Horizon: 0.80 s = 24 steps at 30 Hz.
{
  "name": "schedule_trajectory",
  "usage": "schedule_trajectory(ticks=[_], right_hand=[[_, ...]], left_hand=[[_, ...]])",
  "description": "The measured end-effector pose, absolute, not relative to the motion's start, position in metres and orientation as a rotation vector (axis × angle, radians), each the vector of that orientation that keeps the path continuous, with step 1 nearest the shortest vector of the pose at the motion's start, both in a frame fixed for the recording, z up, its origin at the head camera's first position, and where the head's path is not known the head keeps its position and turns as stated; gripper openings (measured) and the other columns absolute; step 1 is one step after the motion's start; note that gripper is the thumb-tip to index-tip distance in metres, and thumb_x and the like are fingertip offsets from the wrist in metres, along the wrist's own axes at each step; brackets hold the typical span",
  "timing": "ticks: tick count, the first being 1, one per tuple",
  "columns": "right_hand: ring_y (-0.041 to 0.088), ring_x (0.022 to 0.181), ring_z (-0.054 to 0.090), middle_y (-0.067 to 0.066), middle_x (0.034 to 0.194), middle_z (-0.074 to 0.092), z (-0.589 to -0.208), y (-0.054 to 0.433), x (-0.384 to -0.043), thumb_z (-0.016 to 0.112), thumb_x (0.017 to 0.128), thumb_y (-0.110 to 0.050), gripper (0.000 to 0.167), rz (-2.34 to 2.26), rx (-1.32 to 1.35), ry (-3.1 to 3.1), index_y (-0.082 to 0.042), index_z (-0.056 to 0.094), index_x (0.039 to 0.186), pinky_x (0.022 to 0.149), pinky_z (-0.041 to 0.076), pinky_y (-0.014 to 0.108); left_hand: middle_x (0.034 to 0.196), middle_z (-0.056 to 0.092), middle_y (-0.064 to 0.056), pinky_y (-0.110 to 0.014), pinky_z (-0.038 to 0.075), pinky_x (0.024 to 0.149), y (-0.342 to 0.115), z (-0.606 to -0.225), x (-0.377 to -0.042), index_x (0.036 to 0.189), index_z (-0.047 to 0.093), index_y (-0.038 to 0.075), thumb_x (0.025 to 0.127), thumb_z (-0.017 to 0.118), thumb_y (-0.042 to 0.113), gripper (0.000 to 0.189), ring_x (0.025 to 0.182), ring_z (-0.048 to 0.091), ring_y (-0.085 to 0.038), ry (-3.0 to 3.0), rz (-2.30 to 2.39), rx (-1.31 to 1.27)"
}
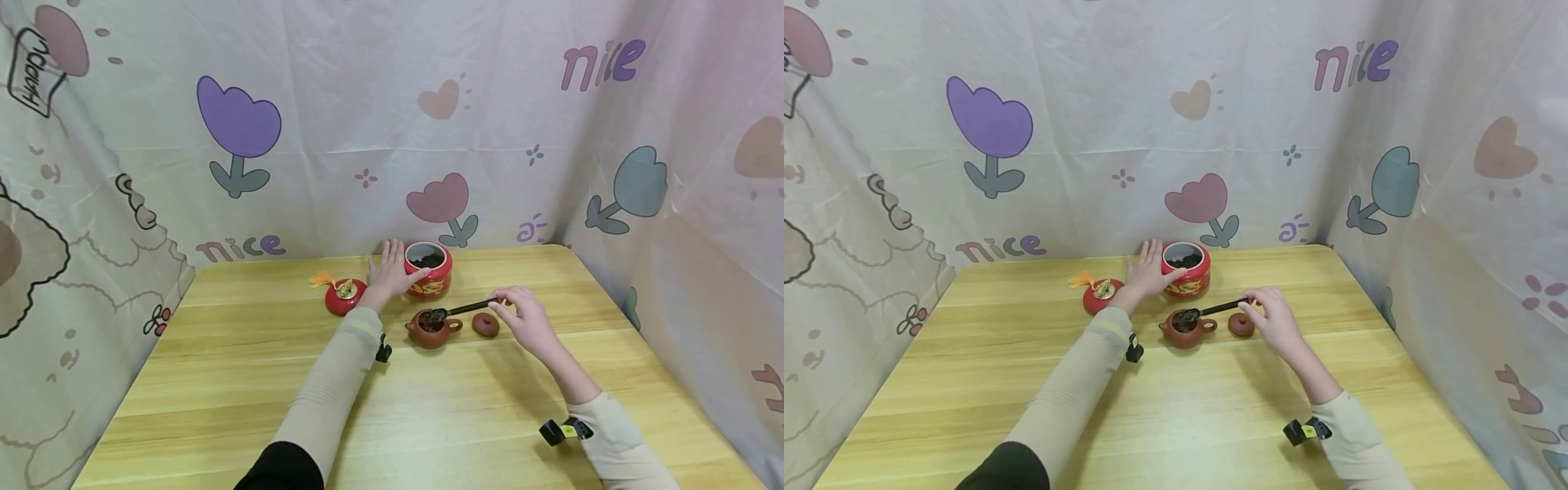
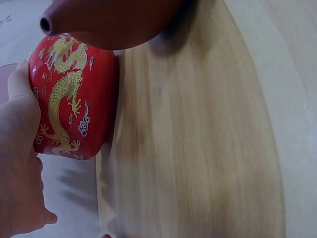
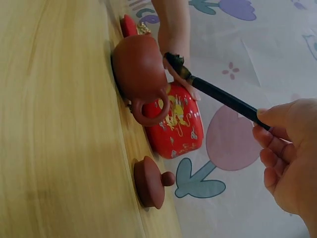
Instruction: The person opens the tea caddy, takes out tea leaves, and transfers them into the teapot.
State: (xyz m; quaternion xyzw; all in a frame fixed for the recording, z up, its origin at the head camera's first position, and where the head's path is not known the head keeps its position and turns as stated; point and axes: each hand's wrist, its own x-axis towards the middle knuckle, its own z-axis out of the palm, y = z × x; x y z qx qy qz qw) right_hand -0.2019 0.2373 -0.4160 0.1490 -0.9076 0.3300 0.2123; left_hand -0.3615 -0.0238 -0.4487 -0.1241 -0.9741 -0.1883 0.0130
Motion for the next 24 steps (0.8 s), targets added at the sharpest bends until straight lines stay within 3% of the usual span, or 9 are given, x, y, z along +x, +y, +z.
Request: schedule_trajectory(ticks=[14, 24], right_hand=[[0.028, 0.09, 0.054, 0.012, 0.091, 0.069, -0.421, 0.222, -0.199, 0.076, 0.078, 0.0, 0.019, 0.691, 0.649, -2.25, -0.002, 0.07, 0.096, 0.081, 0.038, 0.036], [0.029, 0.089, 0.056, 0.012, 0.093, 0.069, -0.42, 0.217, -0.197, 0.077, 0.073, 0.008, 0.025, 0.65, 0.712, -2.131, 0.0, 0.071, 0.095, 0.08, 0.04, 0.036]], left_hand=[[0.166, 0.0, -0.007, -0.064, 0.003, 0.119, -0.023, -0.448, -0.362, 0.158, 0.005, 0.012, 0.086, 0.04, 0.078, 0.104, 0.154, -0.004, -0.026, -3.042, -0.58, -0.387], [0.167, 0.001, -0.006, -0.063, 0.001, 0.12, -0.023, -0.448, -0.36, 0.158, 0.005, 0.013, 0.081, 0.032, 0.086, 0.109, 0.154, -0.003, -0.026, -3.037, -0.556, -0.384]])
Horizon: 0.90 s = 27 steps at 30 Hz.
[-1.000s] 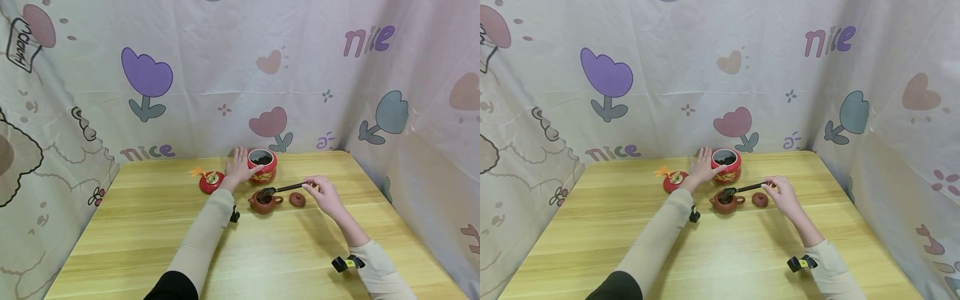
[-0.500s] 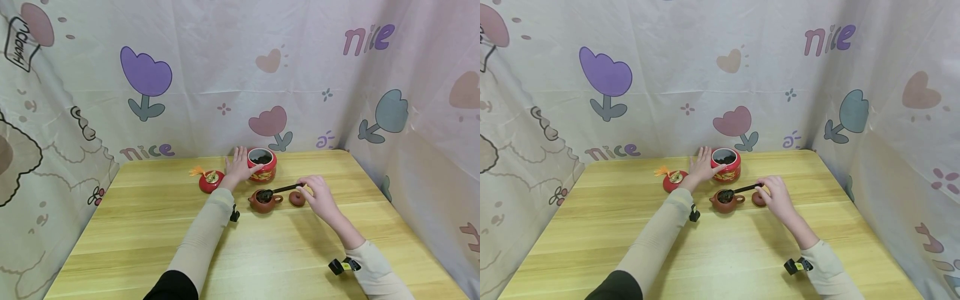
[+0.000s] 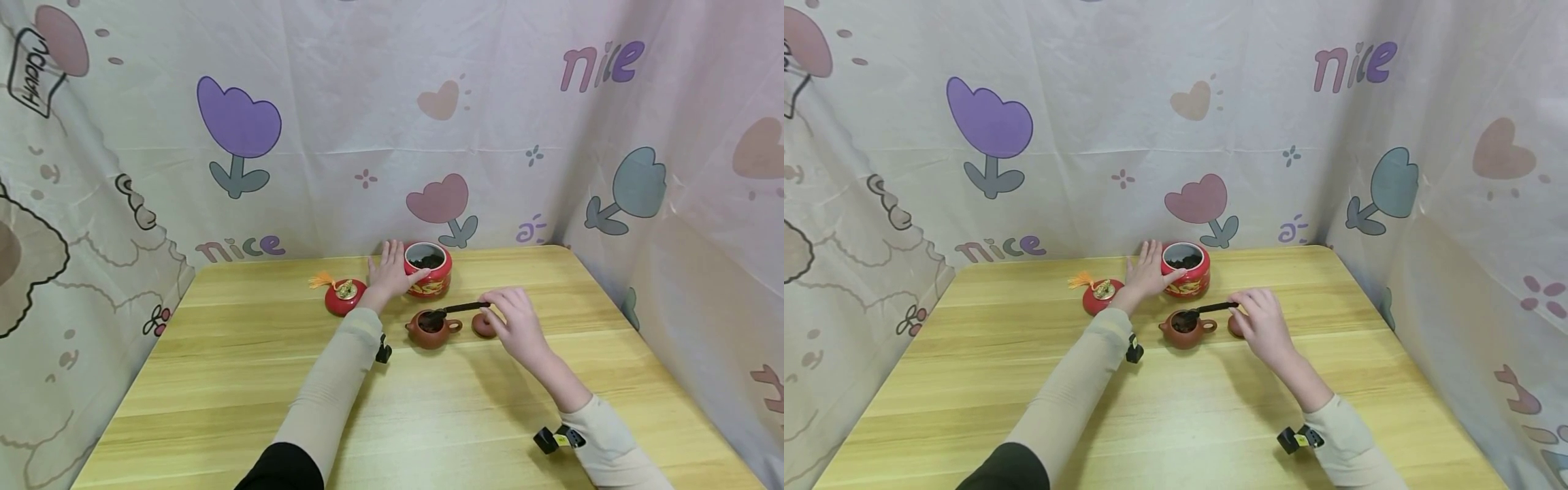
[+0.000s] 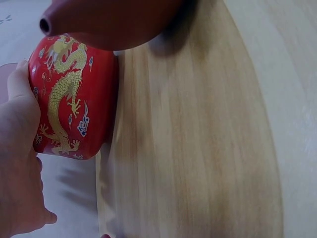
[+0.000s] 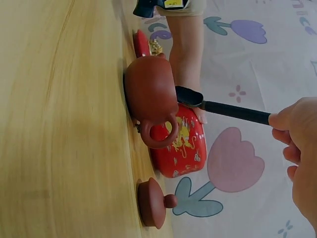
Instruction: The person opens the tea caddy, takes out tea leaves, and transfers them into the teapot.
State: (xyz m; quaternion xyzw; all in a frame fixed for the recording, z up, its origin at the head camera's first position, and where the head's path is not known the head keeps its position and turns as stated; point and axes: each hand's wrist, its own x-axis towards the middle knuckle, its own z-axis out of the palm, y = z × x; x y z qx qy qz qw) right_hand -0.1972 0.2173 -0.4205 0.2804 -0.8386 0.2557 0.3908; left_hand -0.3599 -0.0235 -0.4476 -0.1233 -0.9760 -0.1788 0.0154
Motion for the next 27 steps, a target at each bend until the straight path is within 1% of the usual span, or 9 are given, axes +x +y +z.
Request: schedule_trajectory(ticks=[7, 9, 12, 14, 16, 19, 25, 27], right_hand=[[0.029, 0.092, 0.055, 0.014, 0.093, 0.069, -0.415, 0.222, -0.197, 0.075, 0.075, 0.01, 0.024, 0.716, 0.656, -2.136, 0.002, 0.07, 0.097, 0.083, 0.04, 0.033], [0.029, 0.092, 0.055, 0.014, 0.093, 0.069, -0.413, 0.225, -0.198, 0.074, 0.076, 0.01, 0.023, 0.735, 0.639, -2.138, 0.002, 0.069, 0.097, 0.084, 0.039, 0.033], [0.031, 0.092, 0.054, 0.015, 0.092, 0.069, -0.41, 0.23, -0.2, 0.074, 0.076, 0.011, 0.023, 0.753, 0.618, -2.132, 0.003, 0.069, 0.097, 0.085, 0.038, 0.033], [0.032, 0.092, 0.054, 0.016, 0.092, 0.068, -0.408, 0.233, -0.201, 0.073, 0.076, 0.011, 0.023, 0.757, 0.604, -2.125, 0.004, 0.069, 0.097, 0.085, 0.037, 0.034], [0.032, 0.091, 0.054, 0.018, 0.091, 0.068, -0.406, 0.237, -0.203, 0.074, 0.076, 0.012, 0.023, 0.758, 0.588, -2.116, 0.004, 0.068, 0.096, 0.085, 0.037, 0.035], [0.033, 0.09, 0.054, 0.019, 0.091, 0.067, -0.405, 0.243, -0.205, 0.074, 0.074, 0.012, 0.023, 0.755, 0.564, -2.1, 0.005, 0.068, 0.095, 0.084, 0.037, 0.035], [0.032, 0.084, 0.053, 0.02, 0.086, 0.068, -0.405, 0.254, -0.212, 0.075, 0.074, 0.012, 0.02, 0.753, 0.515, -2.052, 0.006, 0.069, 0.092, 0.078, 0.036, 0.033], [0.032, 0.083, 0.052, 0.02, 0.084, 0.068, -0.406, 0.257, -0.214, 0.076, 0.073, 0.011, 0.019, 0.746, 0.496, -2.038, 0.006, 0.069, 0.09, 0.076, 0.035, 0.033]], left_hand=[[0.166, -0.002, -0.006, -0.064, 0.001, 0.119, -0.024, -0.448, -0.362, 0.158, 0.003, 0.015, 0.081, 0.032, 0.086, 0.109, 0.154, -0.006, -0.027, -3.062, -0.552, -0.378], [0.166, 0.0, -0.006, -0.063, 0.001, 0.119, -0.024, -0.448, -0.361, 0.158, 0.004, 0.014, 0.081, 0.033, 0.086, 0.109, 0.154, -0.005, -0.026, -3.05, -0.554, -0.376], [0.166, -0.001, -0.006, -0.063, 0.001, 0.12, -0.024, -0.448, -0.361, 0.158, 0.003, 0.014, 0.082, 0.033, 0.085, 0.109, 0.154, -0.005, -0.026, -3.052, -0.561, -0.377], [0.167, 0.002, -0.006, -0.063, 0.001, 0.12, -0.023, -0.449, -0.361, 0.158, 0.005, 0.013, 0.082, 0.034, 0.085, 0.109, 0.154, -0.003, -0.026, -3.038, -0.567, -0.375], [0.167, 0.001, -0.006, -0.063, 0.0, 0.12, -0.023, -0.45, -0.362, 0.158, 0.005, 0.013, 0.081, 0.033, 0.086, 0.109, 0.154, -0.004, -0.025, -3.043, -0.575, -0.373], [0.167, 0.003, -0.006, -0.063, 0.001, 0.12, -0.024, -0.451, -0.363, 0.158, 0.006, 0.013, 0.081, 0.033, 0.086, 0.11, 0.154, -0.003, -0.026, -3.033, -0.577, -0.37], [0.166, -0.003, -0.005, -0.064, 0.001, 0.119, -0.024, -0.452, -0.365, 0.158, 0.002, 0.014, 0.08, 0.034, 0.087, 0.111, 0.154, -0.008, -0.025, -3.059, -0.593, -0.372], [0.166, -0.003, -0.005, -0.063, 0.001, 0.12, -0.023, -0.452, -0.365, 0.158, 0.003, 0.014, 0.081, 0.035, 0.085, 0.11, 0.154, -0.007, -0.025, -3.057, -0.594, -0.368]])
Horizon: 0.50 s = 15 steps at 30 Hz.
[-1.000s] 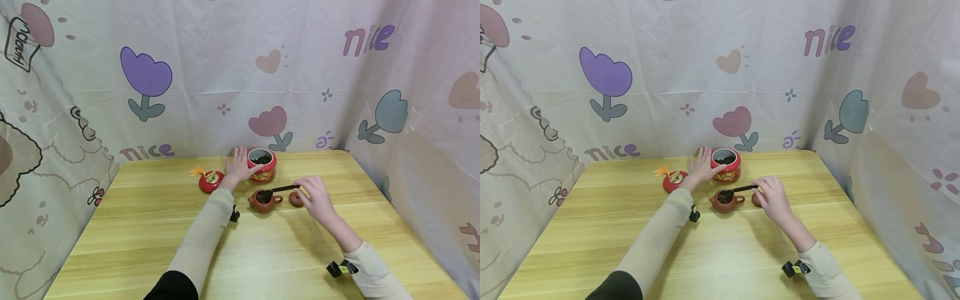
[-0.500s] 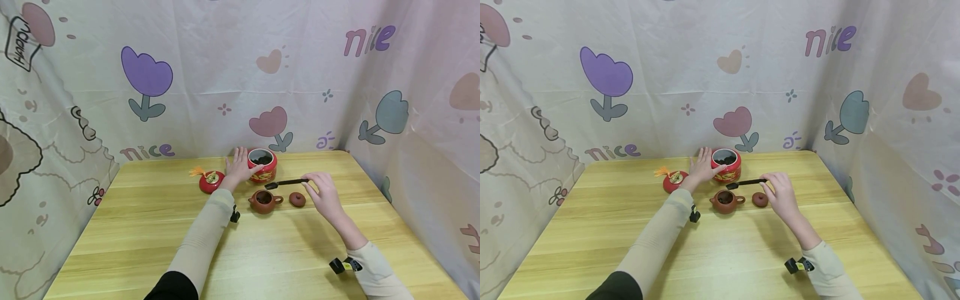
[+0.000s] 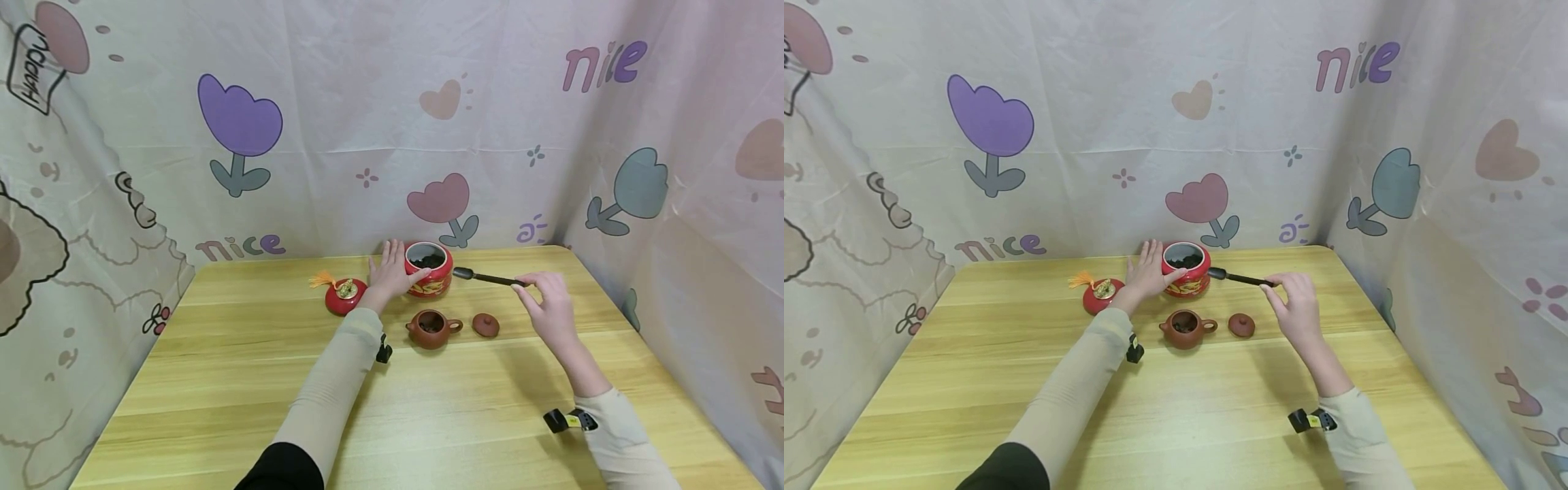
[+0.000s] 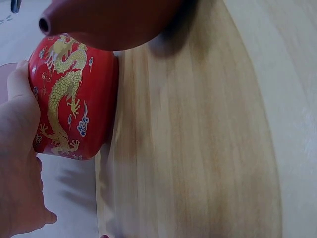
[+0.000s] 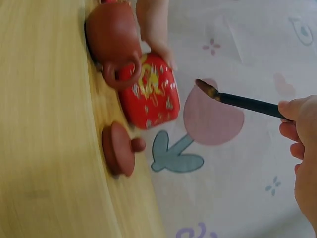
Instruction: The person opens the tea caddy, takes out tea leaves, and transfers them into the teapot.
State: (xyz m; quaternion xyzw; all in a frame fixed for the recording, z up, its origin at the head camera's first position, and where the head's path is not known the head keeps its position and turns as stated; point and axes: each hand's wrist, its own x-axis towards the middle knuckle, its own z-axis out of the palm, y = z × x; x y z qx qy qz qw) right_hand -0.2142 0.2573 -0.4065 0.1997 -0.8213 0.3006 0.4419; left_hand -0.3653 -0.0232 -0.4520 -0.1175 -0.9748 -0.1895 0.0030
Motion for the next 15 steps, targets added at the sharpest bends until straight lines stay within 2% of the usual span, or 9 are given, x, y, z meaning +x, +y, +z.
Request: schedule_trajectory(ticks=[7, 15], right_hand=[[0.034, 0.081, 0.05, 0.02, 0.077, 0.066, -0.415, 0.271, -0.222, 0.077, 0.074, 0.009, 0.014, 0.715, 0.426, -2.034, 0.007, 0.068, 0.084, 0.077, 0.034, 0.037], [0.035, 0.075, 0.048, 0.02, 0.072, 0.063, -0.428, 0.284, -0.228, 0.079, 0.072, 0.007, 0.015, 0.67, 0.368, -2.052, 0.008, 0.066, 0.08, 0.074, 0.032, 0.04]], left_hand=[[0.167, 0.001, -0.006, -0.062, -0.001, 0.12, -0.022, -0.452, -0.364, 0.158, 0.005, 0.013, 0.083, 0.038, 0.083, 0.108, 0.154, -0.005, -0.025, -3.04, -0.602, -0.366], [0.167, 0.001, -0.006, -0.063, 0.003, 0.12, -0.023, -0.454, -0.366, 0.158, 0.005, 0.013, 0.081, 0.037, 0.085, 0.11, 0.154, -0.004, -0.025, -3.041, -0.59, -0.36]])
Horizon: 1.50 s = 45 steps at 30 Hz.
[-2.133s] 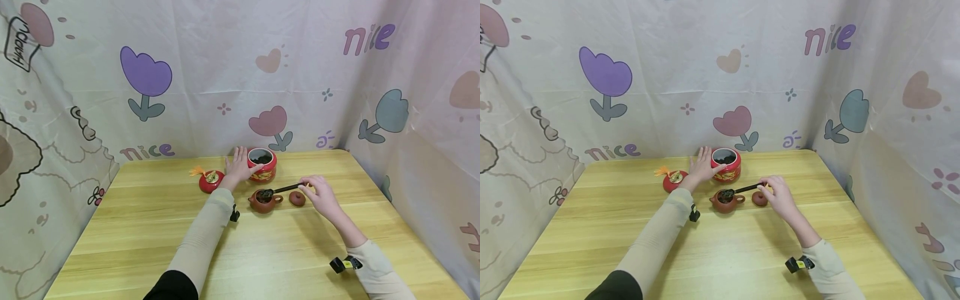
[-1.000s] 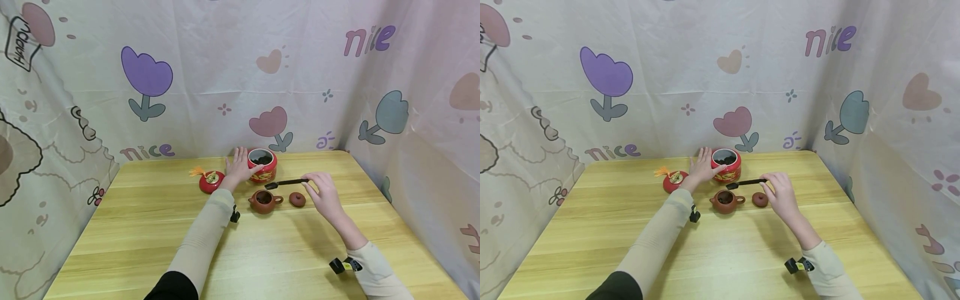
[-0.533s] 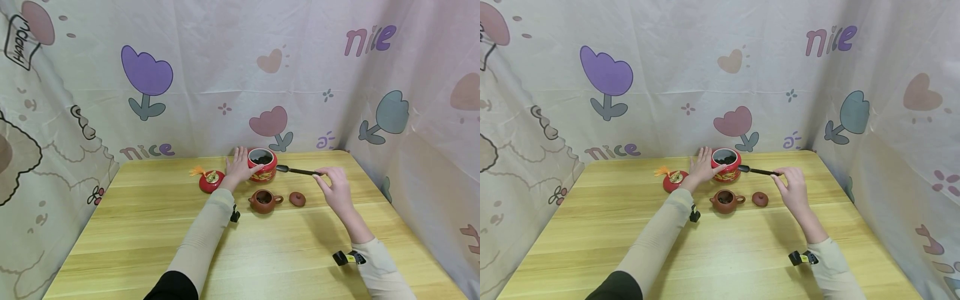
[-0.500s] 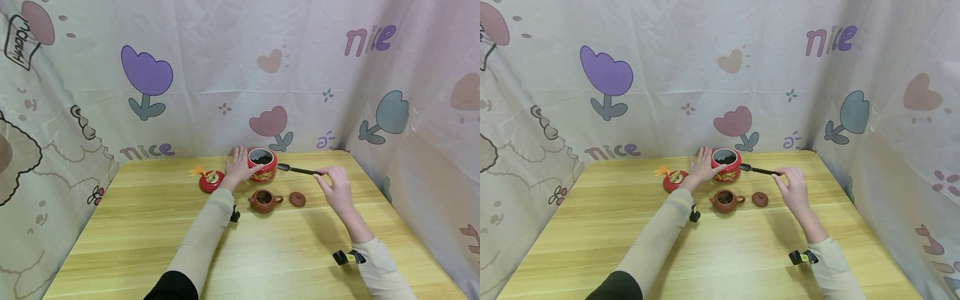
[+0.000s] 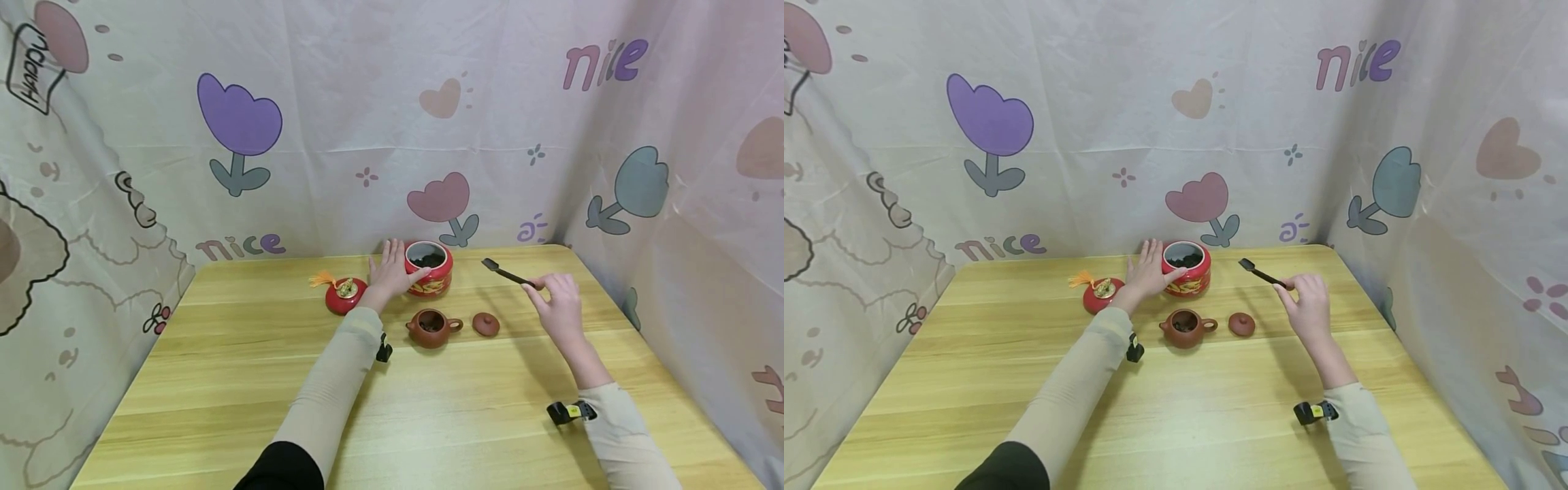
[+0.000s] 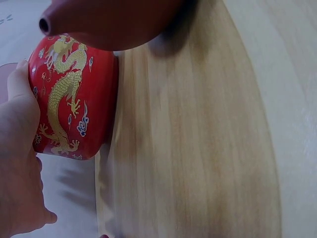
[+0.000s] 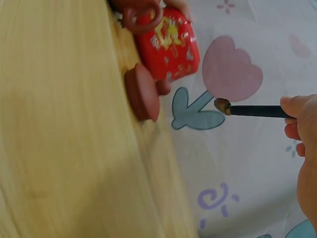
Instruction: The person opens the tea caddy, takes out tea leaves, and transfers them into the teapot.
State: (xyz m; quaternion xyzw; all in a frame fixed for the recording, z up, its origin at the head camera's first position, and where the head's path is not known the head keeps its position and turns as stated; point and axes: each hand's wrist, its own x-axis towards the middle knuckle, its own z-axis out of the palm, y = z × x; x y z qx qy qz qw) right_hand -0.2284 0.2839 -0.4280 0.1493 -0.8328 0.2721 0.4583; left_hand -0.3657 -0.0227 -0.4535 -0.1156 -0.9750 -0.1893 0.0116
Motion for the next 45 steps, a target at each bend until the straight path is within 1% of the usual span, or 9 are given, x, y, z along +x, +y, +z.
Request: schedule_trajectory(ticks=[6, 10, 13, 20, 25, 29, 37, 41, 45], right_hand=[[0.036, 0.075, 0.048, 0.021, 0.073, 0.064, -0.438, 0.293, -0.234, 0.08, 0.072, 0.003, 0.016, 0.65, 0.314, -2.103, 0.007, 0.067, 0.08, 0.073, 0.032, 0.04], [0.037, 0.077, 0.048, 0.021, 0.075, 0.064, -0.443, 0.299, -0.236, 0.08, 0.074, 0.0, 0.016, 0.649, 0.272, -2.156, 0.006, 0.067, 0.081, 0.073, 0.032, 0.044], [0.035, 0.078, 0.048, 0.021, 0.075, 0.064, -0.447, 0.303, -0.237, 0.079, 0.075, -0.002, 0.015, 0.645, 0.228, -2.198, 0.006, 0.068, 0.081, 0.074, 0.032, 0.043], [0.033, 0.08, 0.047, 0.02, 0.076, 0.064, -0.456, 0.31, -0.241, 0.078, 0.077, -0.004, 0.015, 0.638, 0.144, -2.267, 0.006, 0.067, 0.079, 0.075, 0.032, 0.043], [0.036, 0.082, 0.049, 0.021, 0.079, 0.064, -0.458, 0.313, -0.242, 0.078, 0.078, -0.005, 0.016, 0.634, 0.104, -2.311, 0.005, 0.065, 0.078, 0.075, 0.032, 0.045], [0.036, 0.084, 0.049, 0.021, 0.081, 0.065, -0.46, 0.315, -0.241, 0.076, 0.081, -0.007, 0.016, 0.624, 0.061, -2.373, 0.003, 0.064, 0.076, 0.075, 0.032, 0.047], [0.038, 0.09, 0.051, 0.022, 0.088, 0.067, -0.465, 0.323, -0.244, 0.073, 0.085, -0.012, 0.017, 0.593, -0.027, -2.509, 0.002, 0.065, 0.08, 0.08, 0.036, 0.052], [0.04, 0.088, 0.054, 0.022, 0.086, 0.068, -0.469, 0.329, -0.247, 0.072, 0.086, -0.012, 0.016, 0.572, -0.065, -2.569, 0.003, 0.067, 0.083, 0.083, 0.038, 0.053], [0.04, 0.086, 0.055, 0.02, 0.082, 0.068, -0.471, 0.333, -0.25, 0.071, 0.086, -0.013, 0.015, 0.567, -0.097, -2.618, 0.001, 0.067, 0.084, 0.081, 0.038, 0.053]], left_hand=[[0.167, 0.002, -0.007, -0.063, 0.0, 0.12, -0.023, -0.454, -0.367, 0.158, 0.006, 0.013, 0.079, 0.033, 0.088, 0.112, 0.154, -0.003, -0.026, -3.028, -0.611, -0.371], [0.166, 0.003, -0.007, -0.063, 0.0, 0.119, -0.024, -0.454, -0.367, 0.158, 0.006, 0.012, 0.08, 0.035, 0.086, 0.111, 0.154, -0.003, -0.026, -3.021, -0.609, -0.374], [0.166, 0.004, -0.008, -0.063, 0.001, 0.119, -0.024, -0.454, -0.366, 0.158, 0.008, 0.012, 0.08, 0.036, 0.086, 0.111, 0.154, -0.002, -0.027, -3.011, -0.608, -0.374], [0.166, 0.001, -0.007, -0.064, 0.003, 0.119, -0.024, -0.454, -0.367, 0.158, 0.005, 0.013, 0.08, 0.034, 0.087, 0.112, 0.154, -0.004, -0.026, -3.035, -0.589, -0.378], [0.166, 0.003, -0.008, -0.063, 0.0, 0.119, -0.023, -0.454, -0.366, 0.158, 0.006, 0.012, 0.08, 0.037, 0.086, 0.111, 0.154, -0.003, -0.027, -3.023, -0.621, -0.38], [0.166, 0.002, -0.007, -0.063, -0.001, 0.119, -0.022, -0.453, -0.366, 0.158, 0.006, 0.012, 0.08, 0.036, 0.086, 0.112, 0.154, -0.004, -0.026, -3.024, -0.622, -0.383], [0.166, 0.0, -0.007, -0.063, -0.001, 0.12, -0.023, -0.453, -0.366, 0.158, 0.004, 0.012, 0.08, 0.034, 0.087, 0.112, 0.154, -0.005, -0.026, -3.034, -0.61, -0.38], [0.167, 0.003, -0.007, -0.063, 0.001, 0.12, -0.023, -0.453, -0.365, 0.158, 0.006, 0.012, 0.08, 0.035, 0.086, 0.112, 0.154, -0.003, -0.027, -3.022, -0.61, -0.381], [0.167, 0.001, -0.007, -0.064, 0.003, 0.12, -0.024, -0.453, -0.365, 0.158, 0.005, 0.013, 0.08, 0.033, 0.087, 0.112, 0.154, -0.004, -0.026, -3.031, -0.596, -0.387]])
